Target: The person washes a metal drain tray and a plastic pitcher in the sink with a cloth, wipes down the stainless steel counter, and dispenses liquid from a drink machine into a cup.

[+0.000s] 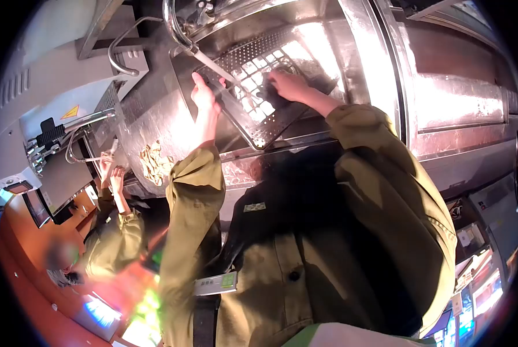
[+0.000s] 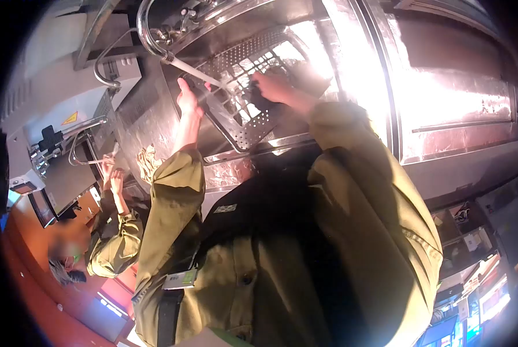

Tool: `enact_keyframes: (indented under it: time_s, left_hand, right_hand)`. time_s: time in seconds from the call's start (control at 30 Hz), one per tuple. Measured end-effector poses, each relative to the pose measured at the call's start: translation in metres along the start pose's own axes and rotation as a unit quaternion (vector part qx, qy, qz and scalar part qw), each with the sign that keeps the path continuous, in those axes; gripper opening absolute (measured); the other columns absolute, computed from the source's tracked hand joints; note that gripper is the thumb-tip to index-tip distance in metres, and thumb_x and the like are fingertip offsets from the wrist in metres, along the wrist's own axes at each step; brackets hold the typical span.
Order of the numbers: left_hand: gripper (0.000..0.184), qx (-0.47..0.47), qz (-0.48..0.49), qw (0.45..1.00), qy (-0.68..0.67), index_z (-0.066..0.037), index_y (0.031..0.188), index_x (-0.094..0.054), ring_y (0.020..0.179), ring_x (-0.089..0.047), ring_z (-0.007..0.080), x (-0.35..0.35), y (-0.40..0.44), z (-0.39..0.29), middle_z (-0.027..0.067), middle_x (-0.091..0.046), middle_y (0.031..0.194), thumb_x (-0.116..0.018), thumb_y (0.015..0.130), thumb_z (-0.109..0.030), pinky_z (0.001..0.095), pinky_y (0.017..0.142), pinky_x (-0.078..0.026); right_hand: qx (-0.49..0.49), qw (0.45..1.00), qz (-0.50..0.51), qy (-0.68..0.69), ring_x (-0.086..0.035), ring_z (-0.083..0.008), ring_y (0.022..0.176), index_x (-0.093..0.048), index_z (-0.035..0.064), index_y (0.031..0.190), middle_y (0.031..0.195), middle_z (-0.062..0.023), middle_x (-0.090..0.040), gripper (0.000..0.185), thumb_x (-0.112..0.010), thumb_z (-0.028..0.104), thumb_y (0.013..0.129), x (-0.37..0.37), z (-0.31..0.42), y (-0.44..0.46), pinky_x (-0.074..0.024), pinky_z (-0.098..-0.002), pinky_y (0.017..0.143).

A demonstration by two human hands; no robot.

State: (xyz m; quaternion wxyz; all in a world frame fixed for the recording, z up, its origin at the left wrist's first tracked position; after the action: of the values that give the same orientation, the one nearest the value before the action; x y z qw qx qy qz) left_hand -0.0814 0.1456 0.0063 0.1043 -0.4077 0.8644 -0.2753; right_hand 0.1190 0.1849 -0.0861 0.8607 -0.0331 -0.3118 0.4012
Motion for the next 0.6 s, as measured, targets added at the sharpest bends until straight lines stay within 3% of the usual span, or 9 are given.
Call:
enact_keyframes:
  time_s: [0.13,0.23,0.3,0.33,0.4,0.43,0.53,0.57,0.6]
  left_hand:
    - [0.044,0.020,0.018,1.000,-0.001,0.002,0.097,-0.048,0.065,-0.060,0.0243,0.006,0.004,-0.002,0.0135,-0.059,0.079,-0.044,0.087,-0.040,0.0343,0.057,-0.050]
    - [0.034,0.060,0.099,0.991,-0.073,0.000,0.100,-0.046,0.072,-0.059,0.0237,0.013,0.004,0.002,0.0142,-0.058,0.084,-0.047,0.087,-0.032,0.0354,0.065,-0.050]
    - [0.028,0.132,0.215,0.967,-0.034,-0.002,0.105,-0.041,0.078,-0.058,0.0245,0.012,-0.016,-0.002,0.0160,-0.056,0.089,-0.048,0.086,-0.022,0.0386,0.070,-0.049]
    - [0.032,0.150,0.207,0.966,-0.033,-0.002,0.113,-0.035,0.093,-0.055,0.0321,0.015,-0.016,0.001,0.0209,-0.052,0.103,-0.046,0.084,-0.011,0.0443,0.076,-0.048]
    - [0.035,0.094,0.219,0.971,0.031,-0.002,0.113,-0.033,0.093,-0.054,0.0342,0.011,-0.024,-0.001,0.0233,-0.050,0.104,-0.040,0.079,-0.001,0.0450,0.076,-0.049]
    - [0.037,0.063,0.224,0.971,0.062,-0.002,0.113,-0.032,0.093,-0.054,0.0353,0.009,-0.028,-0.004,0.0245,-0.050,0.105,-0.037,0.077,0.004,0.0454,0.075,-0.049]
    - [0.046,0.070,0.204,0.976,0.024,0.000,0.108,-0.032,0.089,-0.055,0.0385,0.015,-0.019,0.000,0.0282,-0.050,0.101,-0.030,0.064,0.014,0.0460,0.076,-0.050]
    - [0.047,0.067,0.200,0.977,0.021,0.001,0.107,-0.032,0.089,-0.056,0.0388,0.020,-0.015,0.005,0.0286,-0.050,0.101,-0.030,0.062,0.014,0.0462,0.076,-0.050]
    - [0.049,0.040,0.221,0.974,0.026,0.001,0.107,-0.031,0.085,-0.057,0.0396,0.024,-0.007,0.010,0.0298,-0.051,0.099,-0.029,0.060,0.015,0.0467,0.074,-0.050]
  right_hand:
    - [-0.069,0.997,0.005,-0.031,-0.057,-0.0307,0.086,-0.051,0.0105,0.098,0.092,-0.0127,-0.059,0.018,-0.049,0.015,0.081,-0.002,-0.074,-0.004,-0.0431,-0.0403,0.071]
    - [-0.083,0.996,-0.013,0.006,-0.057,-0.0287,0.085,-0.054,0.0110,0.098,0.092,-0.0129,-0.059,0.019,-0.049,0.018,0.080,0.005,-0.049,0.011,-0.0444,-0.0391,0.070]
    - [-0.033,0.995,-0.075,0.053,-0.058,-0.0263,0.083,-0.057,0.0114,0.098,0.093,-0.0126,-0.059,0.021,-0.048,0.021,0.080,0.011,0.008,0.010,-0.0457,-0.0379,0.069]
    - [0.056,0.992,-0.099,0.062,-0.058,-0.0258,0.081,-0.057,0.0116,0.096,0.091,-0.0117,-0.059,0.021,-0.050,0.023,0.080,0.021,0.039,0.004,-0.0465,-0.0378,0.067]
    - [0.364,0.893,-0.265,-0.021,-0.057,-0.0207,0.065,-0.054,0.0125,0.085,0.076,-0.0045,-0.053,0.013,-0.057,0.016,0.073,0.000,0.049,0.018,-0.0467,-0.0302,0.048]
    - [0.257,0.934,-0.246,-0.038,-0.055,-0.0187,0.062,-0.054,0.0112,0.085,0.081,-0.0041,-0.054,0.016,-0.059,0.014,0.071,-0.002,0.054,0.017,-0.0460,-0.0288,0.046]
    - [0.202,0.953,-0.224,0.000,-0.057,-0.0225,0.062,-0.054,0.0134,0.090,0.080,-0.0066,-0.053,0.018,-0.059,0.018,0.073,-0.007,0.029,0.030,-0.0473,-0.0342,0.047]
    - [0.291,0.925,-0.243,-0.020,-0.058,-0.0243,0.064,-0.055,0.0128,0.089,0.082,-0.0075,-0.054,0.016,-0.058,0.018,0.075,-0.007,0.025,0.036,-0.0477,-0.0348,0.050]
    - [0.272,0.933,-0.235,0.008,-0.058,-0.0254,0.065,-0.055,0.0126,0.090,0.082,-0.0076,-0.055,0.016,-0.057,0.018,0.075,-0.010,0.020,0.044,-0.0477,-0.0356,0.051]
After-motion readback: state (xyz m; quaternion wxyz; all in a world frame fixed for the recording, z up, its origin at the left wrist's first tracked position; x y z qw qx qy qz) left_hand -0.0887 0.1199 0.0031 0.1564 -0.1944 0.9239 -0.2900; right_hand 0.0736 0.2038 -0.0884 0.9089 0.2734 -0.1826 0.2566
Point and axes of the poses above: each hand's wrist, its own y-axis towards the middle knuckle, its own x-axis out of the back of the hand, z = x × y, the point moved 1 cm from there along y, towards the middle knuckle
